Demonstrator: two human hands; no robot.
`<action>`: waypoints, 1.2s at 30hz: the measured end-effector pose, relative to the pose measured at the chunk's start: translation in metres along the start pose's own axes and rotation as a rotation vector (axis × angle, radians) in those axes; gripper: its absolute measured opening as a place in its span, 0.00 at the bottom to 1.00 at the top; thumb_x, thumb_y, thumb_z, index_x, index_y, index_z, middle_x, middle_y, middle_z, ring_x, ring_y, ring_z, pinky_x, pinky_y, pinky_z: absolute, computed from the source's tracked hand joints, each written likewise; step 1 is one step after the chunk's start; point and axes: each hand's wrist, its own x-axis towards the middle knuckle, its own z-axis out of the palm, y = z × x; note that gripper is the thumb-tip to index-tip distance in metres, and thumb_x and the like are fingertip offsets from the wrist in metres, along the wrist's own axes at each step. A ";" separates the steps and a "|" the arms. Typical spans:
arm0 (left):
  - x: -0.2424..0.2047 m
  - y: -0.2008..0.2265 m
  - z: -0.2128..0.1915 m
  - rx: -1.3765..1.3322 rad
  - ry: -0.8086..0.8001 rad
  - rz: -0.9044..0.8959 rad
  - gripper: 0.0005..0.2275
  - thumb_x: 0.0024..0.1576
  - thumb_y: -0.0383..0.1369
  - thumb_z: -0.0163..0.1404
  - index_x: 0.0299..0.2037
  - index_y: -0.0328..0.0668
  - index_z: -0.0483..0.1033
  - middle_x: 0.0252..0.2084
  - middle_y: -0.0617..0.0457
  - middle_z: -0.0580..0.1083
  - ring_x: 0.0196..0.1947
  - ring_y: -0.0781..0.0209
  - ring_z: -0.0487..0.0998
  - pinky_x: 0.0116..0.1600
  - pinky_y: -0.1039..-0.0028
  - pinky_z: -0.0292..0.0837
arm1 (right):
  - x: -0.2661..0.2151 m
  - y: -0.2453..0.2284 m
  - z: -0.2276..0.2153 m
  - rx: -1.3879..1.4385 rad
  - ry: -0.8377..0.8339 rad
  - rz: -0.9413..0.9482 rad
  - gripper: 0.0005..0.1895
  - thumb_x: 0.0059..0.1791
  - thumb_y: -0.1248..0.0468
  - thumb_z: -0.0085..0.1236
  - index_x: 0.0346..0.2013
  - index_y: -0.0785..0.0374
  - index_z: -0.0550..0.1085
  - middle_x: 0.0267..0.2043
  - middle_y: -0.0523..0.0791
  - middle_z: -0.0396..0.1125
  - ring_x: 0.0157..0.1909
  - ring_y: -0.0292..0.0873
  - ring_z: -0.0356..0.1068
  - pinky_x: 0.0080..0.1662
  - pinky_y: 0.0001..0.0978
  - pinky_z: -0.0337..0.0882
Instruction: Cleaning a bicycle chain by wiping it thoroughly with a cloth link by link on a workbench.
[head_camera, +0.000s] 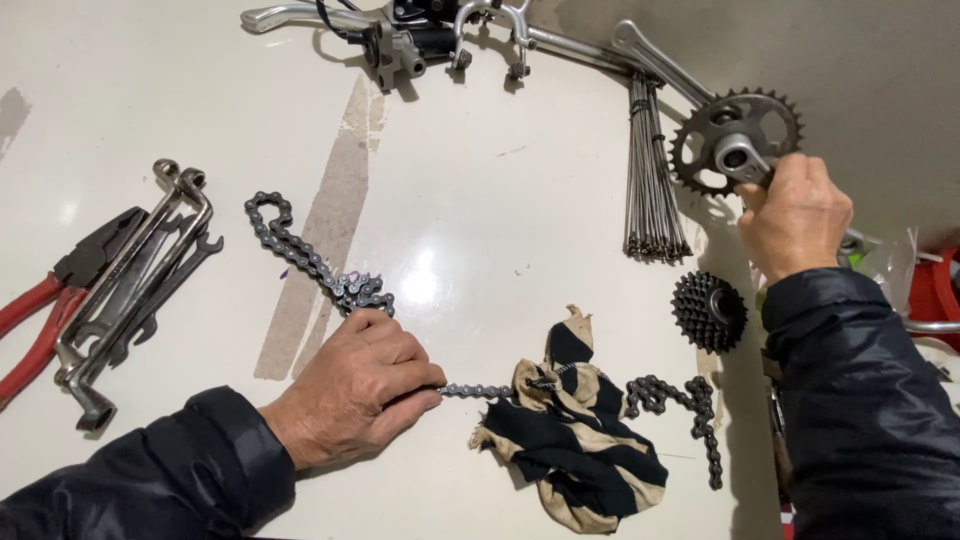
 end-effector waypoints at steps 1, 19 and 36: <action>0.000 0.000 0.000 -0.001 0.001 0.000 0.06 0.60 0.36 0.53 0.37 0.44 0.81 0.31 0.56 0.75 0.30 0.57 0.72 0.51 0.60 0.61 | -0.002 0.000 -0.002 -0.001 0.000 -0.001 0.17 0.55 0.55 0.66 0.46 0.62 0.70 0.42 0.48 0.70 0.36 0.47 0.72 0.38 0.42 0.73; 0.002 0.000 0.000 0.004 0.006 0.007 0.06 0.59 0.35 0.53 0.36 0.46 0.81 0.31 0.57 0.76 0.31 0.57 0.74 0.50 0.61 0.62 | -0.011 -0.033 -0.081 0.152 -0.439 0.305 0.20 0.55 0.47 0.61 0.41 0.62 0.75 0.42 0.55 0.75 0.46 0.62 0.73 0.50 0.54 0.68; -0.001 -0.001 0.001 -0.001 -0.019 -0.024 0.06 0.59 0.37 0.53 0.36 0.47 0.82 0.31 0.57 0.76 0.31 0.58 0.74 0.51 0.61 0.62 | 0.000 -0.050 -0.076 0.407 -0.421 0.484 0.26 0.49 0.41 0.71 0.32 0.61 0.75 0.38 0.49 0.73 0.43 0.50 0.70 0.48 0.47 0.70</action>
